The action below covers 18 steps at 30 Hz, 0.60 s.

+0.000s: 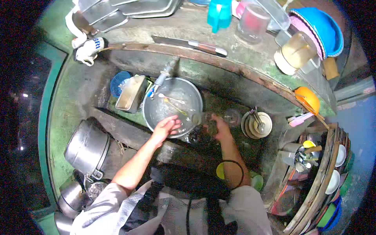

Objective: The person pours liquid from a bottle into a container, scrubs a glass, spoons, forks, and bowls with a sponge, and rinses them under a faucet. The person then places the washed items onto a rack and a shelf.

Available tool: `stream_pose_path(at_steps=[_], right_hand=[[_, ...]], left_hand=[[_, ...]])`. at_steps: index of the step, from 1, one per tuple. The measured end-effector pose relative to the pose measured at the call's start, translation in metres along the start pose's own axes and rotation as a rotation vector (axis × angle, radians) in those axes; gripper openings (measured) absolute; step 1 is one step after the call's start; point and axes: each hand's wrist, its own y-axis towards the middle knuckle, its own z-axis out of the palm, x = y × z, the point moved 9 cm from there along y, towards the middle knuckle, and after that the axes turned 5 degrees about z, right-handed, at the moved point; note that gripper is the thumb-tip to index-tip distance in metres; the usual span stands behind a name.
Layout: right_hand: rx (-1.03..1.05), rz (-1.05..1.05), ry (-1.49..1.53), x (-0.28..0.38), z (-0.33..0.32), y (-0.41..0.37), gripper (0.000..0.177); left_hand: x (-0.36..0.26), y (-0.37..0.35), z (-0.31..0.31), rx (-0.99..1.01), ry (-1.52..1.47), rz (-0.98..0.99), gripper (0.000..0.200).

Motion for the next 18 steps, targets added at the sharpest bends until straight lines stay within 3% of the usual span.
stream_pose_path(at_steps=[1,2,3,5,9,11,13,15,17,18], right_hand=[[-0.071,-0.060,-0.108,0.002,0.009,-0.004,0.033],[-0.041,-0.303,-0.337,0.012,0.029,-0.002,0.033],[-0.023,-0.304,-0.344,0.005,0.040,0.007,0.033],[-0.161,-0.744,-1.214,0.019,0.098,-0.020,0.037],[-0.010,-0.893,-1.316,0.017,0.153,-0.060,0.046],[-0.080,-0.819,-1.275,0.026,0.139,-0.076,0.044],[-0.245,-0.951,-1.244,0.048,0.109,-0.110,0.040],[-0.304,-0.761,-1.060,0.043,0.046,-0.102,0.034],[-0.372,-0.717,-0.820,0.028,-0.009,-0.122,0.029],[-0.360,-0.678,-0.671,0.019,-0.029,-0.134,0.028]], left_hand=[[0.000,0.013,0.005,0.080,0.110,0.031,0.045],[-0.011,0.022,0.015,0.143,0.256,0.150,0.053],[-0.012,0.027,0.017,0.165,0.507,0.186,0.070],[-0.026,0.031,0.020,0.139,0.824,0.334,0.080],[-0.013,0.064,-0.028,0.062,0.636,0.436,0.078],[-0.024,0.067,-0.078,-0.211,0.313,0.515,0.071],[-0.035,0.068,-0.096,-0.246,0.351,0.538,0.071],[-0.045,0.072,-0.109,-0.273,0.387,0.560,0.071],[-0.057,0.075,-0.114,-0.354,0.485,0.660,0.070],[-0.077,0.058,-0.104,-0.374,0.471,0.577,0.067]])
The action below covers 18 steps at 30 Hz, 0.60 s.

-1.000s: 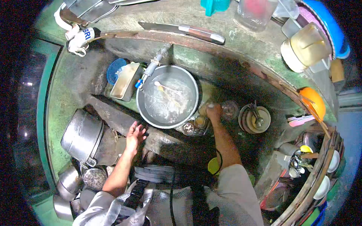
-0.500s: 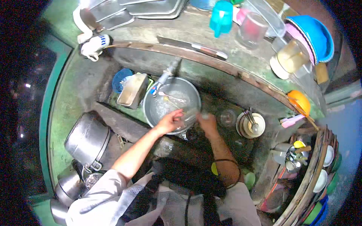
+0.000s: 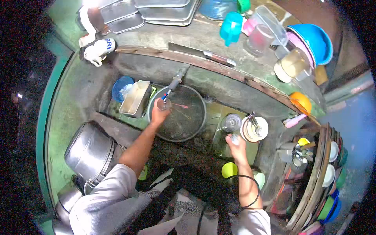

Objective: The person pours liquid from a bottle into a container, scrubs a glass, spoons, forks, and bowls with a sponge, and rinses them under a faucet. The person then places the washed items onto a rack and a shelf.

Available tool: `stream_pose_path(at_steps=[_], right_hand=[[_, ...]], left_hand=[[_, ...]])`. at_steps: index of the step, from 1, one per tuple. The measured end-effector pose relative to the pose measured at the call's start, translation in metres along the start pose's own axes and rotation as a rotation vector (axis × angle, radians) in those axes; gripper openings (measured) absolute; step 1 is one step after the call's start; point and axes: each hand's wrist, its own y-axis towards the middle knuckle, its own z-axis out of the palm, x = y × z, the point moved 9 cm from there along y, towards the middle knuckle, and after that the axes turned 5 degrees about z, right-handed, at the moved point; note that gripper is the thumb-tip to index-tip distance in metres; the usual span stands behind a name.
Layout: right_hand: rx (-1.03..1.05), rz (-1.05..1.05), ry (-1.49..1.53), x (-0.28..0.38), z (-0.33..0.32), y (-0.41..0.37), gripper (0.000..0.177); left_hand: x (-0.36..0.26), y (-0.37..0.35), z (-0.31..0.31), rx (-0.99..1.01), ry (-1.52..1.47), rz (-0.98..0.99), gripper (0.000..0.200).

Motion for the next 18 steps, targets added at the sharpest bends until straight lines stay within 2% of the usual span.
stream_pose_path(at_steps=[2,3,4,5,7,8,9,10,11,13,14,15,17,18], right_hand=[[-0.059,0.118,0.251,-0.022,-0.029,-0.027,0.026],[-0.108,0.111,0.243,-0.028,-0.044,-0.040,0.021],[-0.144,0.216,0.380,-0.035,-0.054,-0.053,0.019],[-0.181,0.320,0.519,-0.041,-0.061,-0.070,0.017],[-0.231,0.311,0.826,-0.048,-0.070,-0.085,0.017],[-0.178,0.233,0.963,-0.044,-0.070,-0.086,0.022],[-0.117,0.149,1.096,-0.043,-0.072,-0.085,0.027],[-0.076,0.101,1.147,-0.052,-0.075,-0.080,0.036],[-0.077,0.081,1.153,-0.068,-0.078,-0.071,0.037],[-0.200,0.033,1.014,-0.048,-0.080,-0.069,0.037],[-0.151,0.082,0.937,-0.075,-0.084,-0.052,0.040],[-0.154,0.082,0.944,-0.063,-0.085,-0.050,0.040],[-0.359,0.224,0.965,-0.031,-0.080,-0.056,0.054],[-0.367,0.218,0.979,-0.028,-0.076,-0.050,0.054]], left_hand=[[0.001,0.005,0.003,0.069,0.073,0.025,0.065],[0.003,0.008,0.005,0.125,0.162,0.045,0.063],[0.008,0.012,0.003,0.021,0.166,0.170,0.065],[-0.005,0.010,0.008,0.077,-0.095,-0.061,0.069],[-0.001,0.006,0.029,0.211,-0.055,-0.019,0.072],[-0.005,-0.003,0.062,0.577,0.127,-0.012,0.074],[-0.012,-0.014,0.076,0.601,0.125,-0.008,0.074],[-0.034,-0.029,0.097,0.647,0.265,0.111,0.071],[-0.060,-0.043,0.117,0.681,0.407,0.234,0.069],[-0.130,-0.075,0.156,0.912,0.887,0.337,0.058],[-0.135,-0.087,0.182,1.058,1.029,0.297,0.057],[-0.134,-0.098,0.201,1.206,1.170,0.253,0.056],[-0.158,-0.109,0.221,1.212,1.170,0.353,0.058],[-0.179,-0.112,0.226,1.161,1.083,0.438,0.057]])
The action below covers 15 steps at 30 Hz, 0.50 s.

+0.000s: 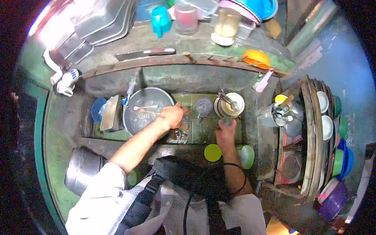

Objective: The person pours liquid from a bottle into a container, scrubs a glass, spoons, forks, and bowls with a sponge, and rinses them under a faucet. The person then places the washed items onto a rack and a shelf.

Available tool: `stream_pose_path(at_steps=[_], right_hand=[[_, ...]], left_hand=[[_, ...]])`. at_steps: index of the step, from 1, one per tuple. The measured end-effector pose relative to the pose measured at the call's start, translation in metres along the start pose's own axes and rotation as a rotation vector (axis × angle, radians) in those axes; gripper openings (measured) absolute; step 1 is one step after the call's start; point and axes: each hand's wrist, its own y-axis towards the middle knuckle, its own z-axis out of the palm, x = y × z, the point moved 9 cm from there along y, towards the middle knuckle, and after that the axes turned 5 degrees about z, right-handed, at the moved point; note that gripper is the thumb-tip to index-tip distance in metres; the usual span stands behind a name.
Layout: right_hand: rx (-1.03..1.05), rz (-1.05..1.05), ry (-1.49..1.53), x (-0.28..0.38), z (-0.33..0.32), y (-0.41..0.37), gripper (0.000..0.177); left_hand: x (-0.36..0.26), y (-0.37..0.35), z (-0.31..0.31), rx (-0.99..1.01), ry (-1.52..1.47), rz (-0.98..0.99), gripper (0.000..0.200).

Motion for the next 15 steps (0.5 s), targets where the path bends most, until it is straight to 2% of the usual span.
stream_pose_path(at_steps=[2,3,5,6,7,8,9,11,12,13,15], right_hand=[[0.175,-0.126,0.191,0.008,0.017,0.010,0.053],[0.275,-0.551,-0.274,0.003,-0.003,0.047,0.045],[0.311,-0.128,0.221,-0.008,0.033,0.028,0.033],[0.332,-0.196,0.025,-0.008,0.043,0.024,0.026],[0.354,-0.267,-0.173,-0.006,0.055,0.019,0.019],[0.391,-0.546,-0.389,0.014,0.070,-0.001,0.015],[0.428,-0.860,-0.738,0.029,0.079,-0.018,0.020],[0.792,-0.632,-0.838,0.026,0.096,-0.035,0.027],[0.937,-0.825,-1.053,0.035,0.118,-0.065,0.031],[1.047,-0.804,-1.041,0.040,0.132,-0.083,0.031],[1.068,-0.271,-0.620,0.013,0.131,-0.060,0.028]], left_hand=[[-0.023,-0.003,-0.019,-0.166,-0.103,0.122,0.062],[-0.024,0.000,-0.016,-0.161,-0.090,0.124,0.062],[-0.019,0.008,-0.004,-0.217,-0.899,0.211,0.069],[-0.016,0.013,0.001,-0.324,-1.197,0.268,0.071],[-0.020,0.008,-0.013,-0.432,-1.218,0.376,0.060],[-0.017,0.006,-0.011,-0.427,-1.392,0.361,0.054],[-0.014,0.001,-0.007,-0.419,-1.570,0.342,0.049],[-0.011,-0.011,-0.005,-0.375,-1.719,0.125,0.035],[-0.013,-0.017,-0.006,-0.372,-1.639,0.068,0.030],[-0.021,-0.020,-0.008,-0.299,-1.616,0.080,0.031],[-0.019,-0.026,-0.019,-0.370,-1.611,0.122,0.035]])
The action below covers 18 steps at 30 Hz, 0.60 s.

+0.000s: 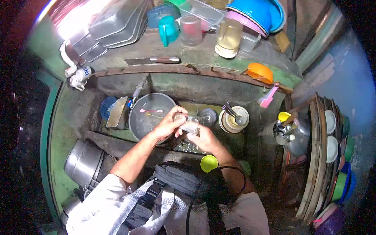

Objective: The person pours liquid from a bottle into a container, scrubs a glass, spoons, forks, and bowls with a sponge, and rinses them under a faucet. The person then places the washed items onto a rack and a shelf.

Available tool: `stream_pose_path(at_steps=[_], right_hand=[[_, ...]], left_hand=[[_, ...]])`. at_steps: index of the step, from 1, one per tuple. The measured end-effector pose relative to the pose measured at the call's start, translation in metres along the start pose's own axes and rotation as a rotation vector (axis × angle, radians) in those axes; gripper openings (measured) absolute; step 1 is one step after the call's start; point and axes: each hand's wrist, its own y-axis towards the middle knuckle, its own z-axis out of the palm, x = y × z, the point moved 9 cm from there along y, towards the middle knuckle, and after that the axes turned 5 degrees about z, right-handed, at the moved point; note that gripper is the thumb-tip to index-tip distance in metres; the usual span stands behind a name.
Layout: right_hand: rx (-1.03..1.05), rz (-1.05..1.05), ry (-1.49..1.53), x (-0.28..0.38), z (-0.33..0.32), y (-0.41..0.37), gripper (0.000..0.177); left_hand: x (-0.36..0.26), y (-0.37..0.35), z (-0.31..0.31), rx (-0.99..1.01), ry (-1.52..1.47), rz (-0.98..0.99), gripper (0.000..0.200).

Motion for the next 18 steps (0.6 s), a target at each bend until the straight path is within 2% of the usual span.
stream_pose_path(at_steps=[2,3,4,6,7,9,10,12,13,14,15,16,17,18], right_hand=[[-0.042,0.066,0.274,-0.006,-0.004,0.013,0.020],[-0.156,-0.003,0.284,-0.004,-0.011,0.018,0.015],[-0.220,0.057,0.396,-0.009,-0.011,0.023,0.016],[-0.288,0.031,0.335,-0.001,-0.010,0.030,0.017],[-0.277,0.034,0.329,-0.007,-0.012,0.031,0.017],[-0.509,-0.323,-0.620,0.019,-0.025,0.018,0.019],[-0.496,-0.327,-0.624,0.026,-0.021,0.021,0.019],[-0.063,-0.455,-0.662,0.043,0.028,0.026,0.023],[-0.041,-0.255,-0.516,0.016,0.023,0.033,0.024],[-0.037,-0.258,-0.519,0.017,0.028,0.036,0.024],[-0.103,0.056,-0.112,-0.010,0.020,0.044,0.022],[-0.168,0.367,0.299,-0.041,0.023,0.041,0.021],[-0.172,0.366,0.296,-0.043,0.027,0.043,0.021],[-0.232,0.243,0.094,-0.036,0.024,0.046,0.021]], left_hand=[[-0.014,-0.002,0.003,-0.005,-0.007,0.076,0.036],[-0.021,-0.006,0.005,0.003,-0.009,0.135,0.038],[-0.027,-0.010,0.006,0.012,-0.008,0.194,0.040],[-0.011,-0.007,-0.010,-0.091,-0.070,0.127,0.040],[-0.008,-0.011,-0.011,-0.096,-0.174,0.027,0.040],[0.003,-0.022,-0.021,-0.175,-0.362,-0.164,0.044],[0.011,-0.027,-0.019,-0.083,-0.513,-0.273,0.044],[0.018,-0.030,-0.032,-0.076,-0.370,-0.297,0.041],[0.020,-0.031,-0.027,-0.081,-0.375,-0.296,0.041],[0.005,-0.024,-0.030,-0.201,-0.324,-0.090,0.040],[-0.011,-0.025,-0.037,-0.317,-0.271,0.114,0.039],[-0.021,-0.026,-0.040,-0.318,-0.114,0.244,0.036],[-0.013,-0.026,-0.048,-0.329,-0.096,0.162,0.034],[-0.005,-0.028,-0.059,-0.341,-0.078,0.078,0.033]])
